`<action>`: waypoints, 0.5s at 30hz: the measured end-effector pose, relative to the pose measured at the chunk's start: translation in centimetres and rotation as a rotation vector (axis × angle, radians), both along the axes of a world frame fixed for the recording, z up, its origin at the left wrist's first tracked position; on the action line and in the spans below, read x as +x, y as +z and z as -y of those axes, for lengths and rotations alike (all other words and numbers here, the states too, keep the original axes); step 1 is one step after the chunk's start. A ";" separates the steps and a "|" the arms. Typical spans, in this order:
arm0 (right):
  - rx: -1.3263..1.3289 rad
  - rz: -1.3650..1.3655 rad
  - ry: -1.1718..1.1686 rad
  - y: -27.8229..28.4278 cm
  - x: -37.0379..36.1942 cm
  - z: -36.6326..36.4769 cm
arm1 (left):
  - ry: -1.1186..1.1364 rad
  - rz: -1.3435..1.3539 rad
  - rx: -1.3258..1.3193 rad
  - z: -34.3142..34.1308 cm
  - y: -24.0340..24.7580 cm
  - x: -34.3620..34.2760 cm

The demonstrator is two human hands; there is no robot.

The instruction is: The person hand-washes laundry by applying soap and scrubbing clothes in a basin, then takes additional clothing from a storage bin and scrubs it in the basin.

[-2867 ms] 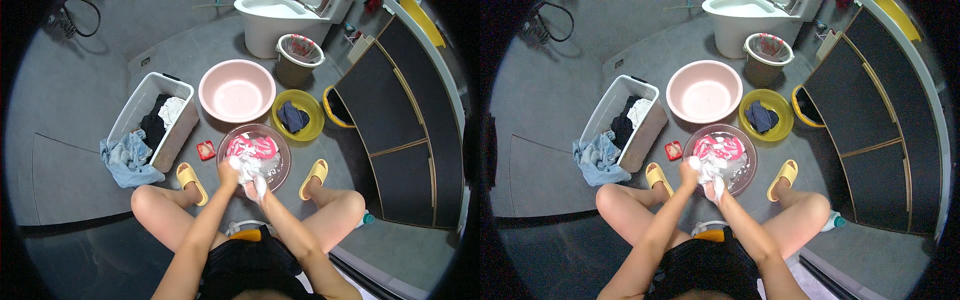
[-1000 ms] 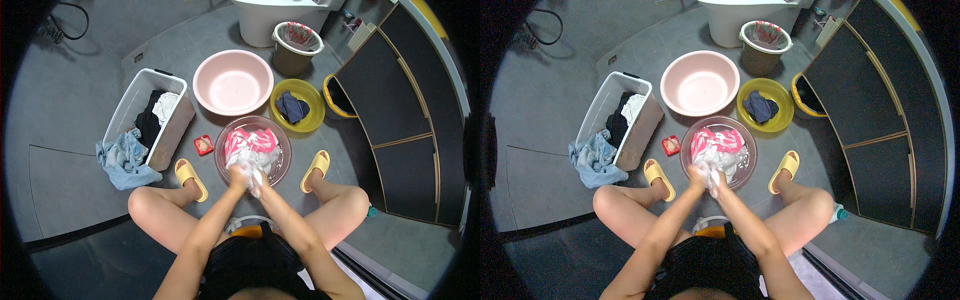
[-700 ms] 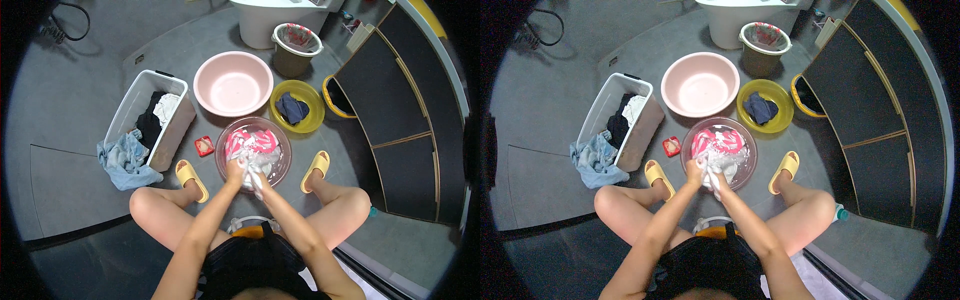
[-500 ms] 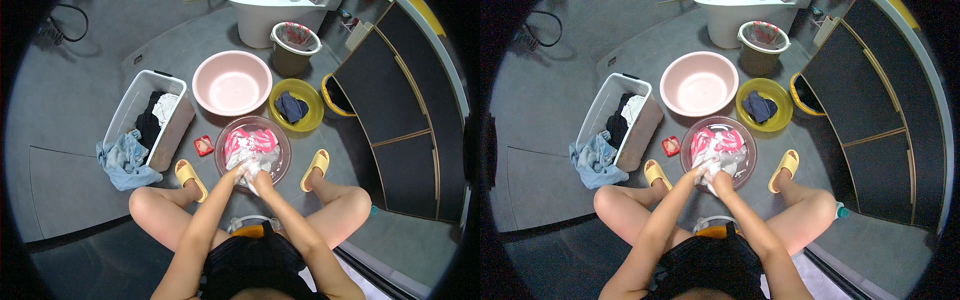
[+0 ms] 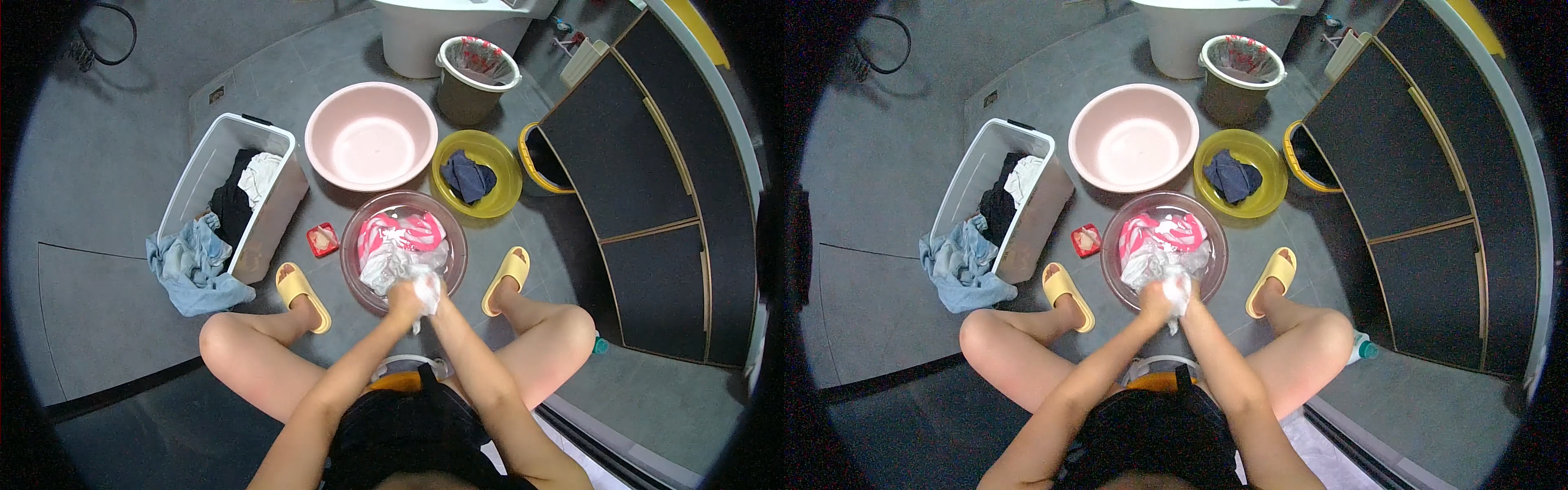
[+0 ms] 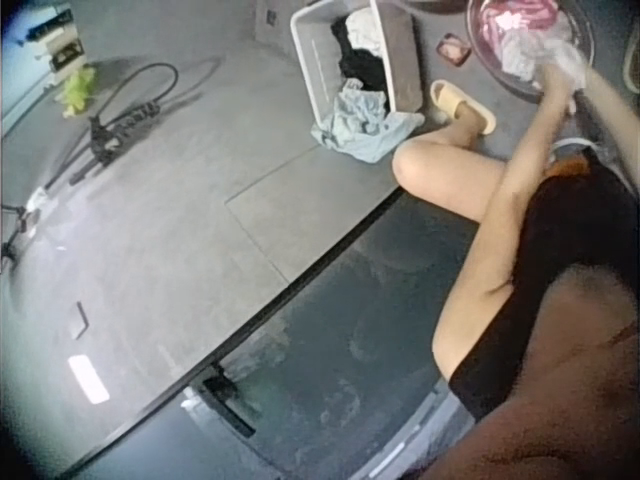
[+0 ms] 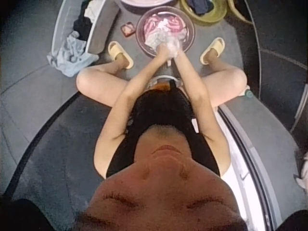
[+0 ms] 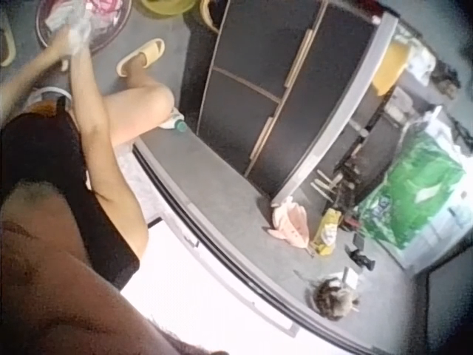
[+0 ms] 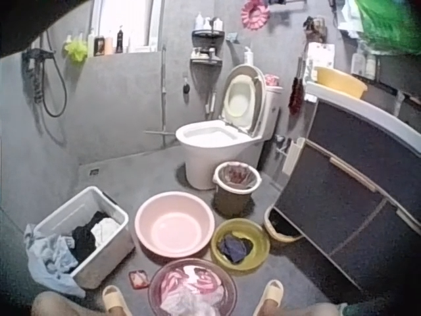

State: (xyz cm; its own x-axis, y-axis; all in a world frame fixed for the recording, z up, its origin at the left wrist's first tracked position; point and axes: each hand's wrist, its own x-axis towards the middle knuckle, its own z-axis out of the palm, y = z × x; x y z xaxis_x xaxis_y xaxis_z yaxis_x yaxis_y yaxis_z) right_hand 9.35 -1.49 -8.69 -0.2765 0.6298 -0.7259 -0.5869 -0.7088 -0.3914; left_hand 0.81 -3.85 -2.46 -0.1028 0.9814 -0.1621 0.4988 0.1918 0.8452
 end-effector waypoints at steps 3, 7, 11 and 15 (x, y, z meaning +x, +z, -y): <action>-0.039 0.075 -0.148 4.4 -3.6 0.6 | 0.231 0.000 -0.159 -1.8 0.7 -2.6; 0.185 -0.114 -0.039 3.4 0.6 -0.6 | 0.114 0.018 0.122 -0.4 0.8 1.1; 0.123 0.120 -0.107 10.3 0.7 -3.4 | 0.288 -0.127 0.130 -3.7 0.0 -3.3; 0.320 0.261 -0.260 10.1 6.3 -5.4 | 0.638 0.327 0.231 -6.0 0.0 -8.0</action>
